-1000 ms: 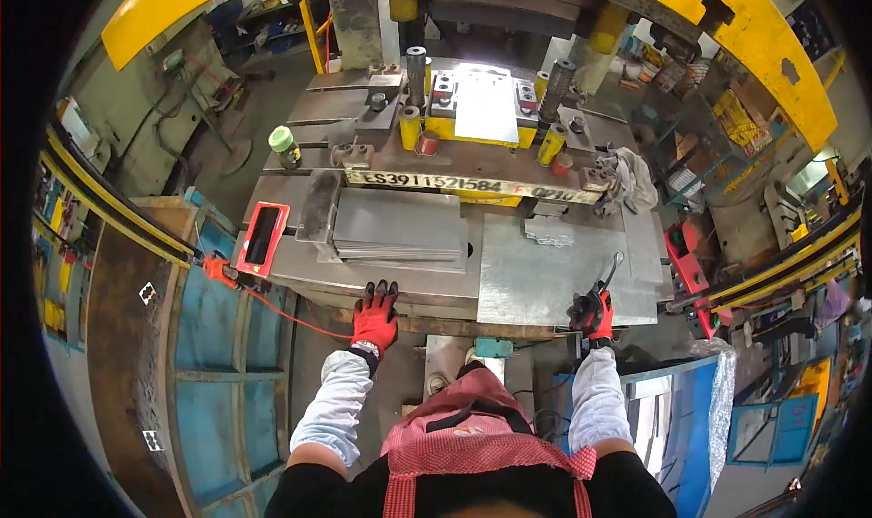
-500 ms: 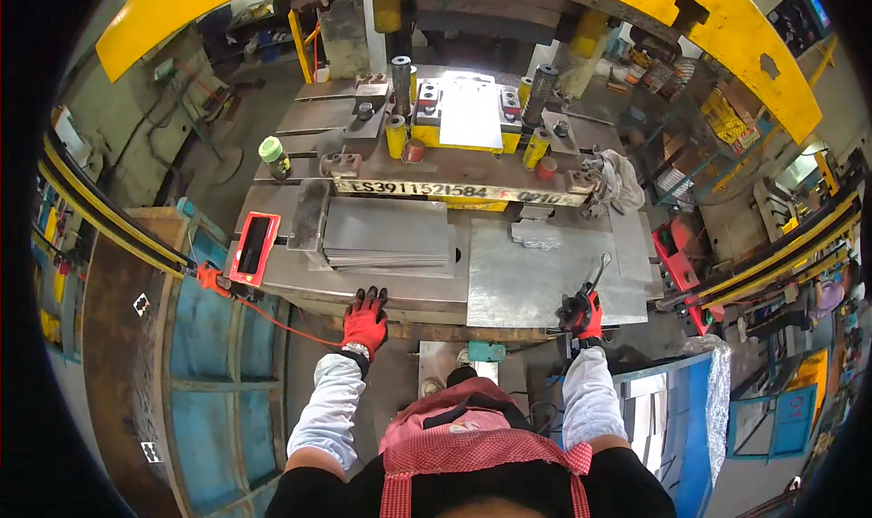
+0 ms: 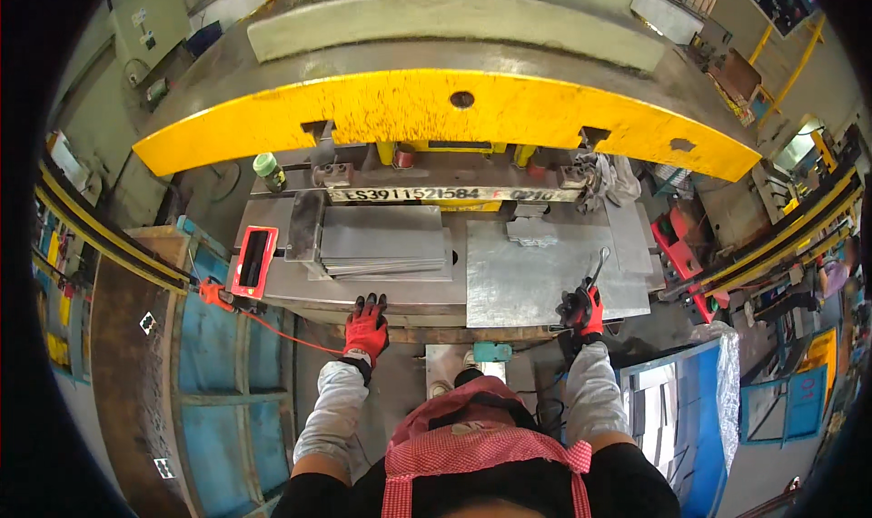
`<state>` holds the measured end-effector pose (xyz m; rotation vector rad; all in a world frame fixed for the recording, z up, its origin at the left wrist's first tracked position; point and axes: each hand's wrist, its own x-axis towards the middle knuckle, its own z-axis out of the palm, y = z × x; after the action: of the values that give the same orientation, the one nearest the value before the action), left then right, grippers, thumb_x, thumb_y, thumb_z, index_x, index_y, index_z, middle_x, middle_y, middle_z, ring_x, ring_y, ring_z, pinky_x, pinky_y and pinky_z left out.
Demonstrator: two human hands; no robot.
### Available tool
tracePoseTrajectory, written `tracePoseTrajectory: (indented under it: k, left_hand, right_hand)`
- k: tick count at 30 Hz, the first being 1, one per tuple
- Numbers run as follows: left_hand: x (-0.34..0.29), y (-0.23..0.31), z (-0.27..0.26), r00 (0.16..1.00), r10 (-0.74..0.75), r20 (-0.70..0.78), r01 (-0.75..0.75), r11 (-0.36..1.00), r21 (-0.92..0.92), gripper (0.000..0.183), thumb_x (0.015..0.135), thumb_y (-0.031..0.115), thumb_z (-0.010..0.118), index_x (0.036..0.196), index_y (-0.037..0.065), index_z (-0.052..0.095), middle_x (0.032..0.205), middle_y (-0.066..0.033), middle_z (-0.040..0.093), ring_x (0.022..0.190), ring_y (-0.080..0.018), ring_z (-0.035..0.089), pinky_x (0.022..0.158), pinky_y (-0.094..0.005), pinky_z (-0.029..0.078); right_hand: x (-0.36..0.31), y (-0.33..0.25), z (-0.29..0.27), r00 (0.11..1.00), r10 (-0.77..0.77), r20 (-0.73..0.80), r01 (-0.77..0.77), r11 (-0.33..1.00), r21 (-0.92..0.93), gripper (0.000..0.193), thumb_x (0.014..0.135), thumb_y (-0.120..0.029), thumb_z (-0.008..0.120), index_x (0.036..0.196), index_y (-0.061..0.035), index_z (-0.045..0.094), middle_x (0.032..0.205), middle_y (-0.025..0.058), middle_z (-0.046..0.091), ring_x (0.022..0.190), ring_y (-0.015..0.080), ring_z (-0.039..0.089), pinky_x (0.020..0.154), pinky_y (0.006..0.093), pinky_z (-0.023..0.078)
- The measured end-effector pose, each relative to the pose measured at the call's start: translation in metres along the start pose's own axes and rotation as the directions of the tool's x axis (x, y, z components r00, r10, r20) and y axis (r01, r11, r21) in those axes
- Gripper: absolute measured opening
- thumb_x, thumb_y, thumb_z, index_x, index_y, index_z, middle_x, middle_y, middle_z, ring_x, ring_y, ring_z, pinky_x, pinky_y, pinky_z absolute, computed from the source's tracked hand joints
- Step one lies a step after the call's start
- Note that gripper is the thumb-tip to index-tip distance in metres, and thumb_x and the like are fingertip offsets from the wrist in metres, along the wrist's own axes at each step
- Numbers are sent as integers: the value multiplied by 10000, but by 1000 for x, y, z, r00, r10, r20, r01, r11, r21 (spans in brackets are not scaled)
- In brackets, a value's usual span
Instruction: Operating a metal stamping or press machine to process metal sheets into components.
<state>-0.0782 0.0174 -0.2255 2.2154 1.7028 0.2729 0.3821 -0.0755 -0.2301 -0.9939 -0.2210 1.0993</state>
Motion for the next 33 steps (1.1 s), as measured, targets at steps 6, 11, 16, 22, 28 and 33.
tracePoseTrajectory:
  k: [6,11,16,22,28,33]
  left_hand:
    - [4,-1,-1,999,2,37,-3,1000,11,442,736,252,530,1163,173,446,1315,-55,344,1244,-301,256,956,-482,272]
    - [1,-9,-1,998,-12,55,12,1000,3,434,755,244,512,1179,179,442,1307,-68,350,1245,-300,254,951,-484,279]
    - [10,4,-1,996,24,85,-28,999,45,428,766,231,494,1182,151,438,1283,-90,377,1227,-314,281,926,-446,325]
    - [3,-11,7,1000,8,17,-9,998,57,390,771,234,486,1152,154,462,1286,-75,383,1229,-305,283,940,-427,312]
    - [4,5,0,999,-19,27,18,999,42,447,763,283,515,1179,135,446,1292,-76,377,1218,-311,292,958,-413,307]
    - [2,-9,12,998,-54,26,57,994,-95,421,790,338,479,1168,154,463,1303,-80,364,1224,-299,288,944,-417,306]
  right_hand:
    - [16,12,-19,995,-101,15,102,994,-29,155,784,-147,536,865,-137,403,638,75,454,510,202,454,439,361,389]
    - [7,7,1,996,-73,-58,67,993,-97,173,786,-130,521,922,-131,413,602,63,442,487,195,461,433,348,405]
    - [4,2,-10,984,-136,-117,121,985,-127,142,783,-138,535,891,-115,445,642,28,457,512,162,470,448,313,426]
    - [4,6,2,997,-17,73,14,999,35,140,796,-94,531,873,-83,414,639,42,463,536,167,468,445,291,387]
    - [-6,-6,4,985,-167,33,169,934,-316,276,794,-89,531,1043,-62,415,660,12,427,508,99,462,437,240,394]
    - [9,-64,139,911,-38,411,280,788,-549,543,773,-98,594,1265,-89,364,834,8,501,602,80,473,507,230,430]
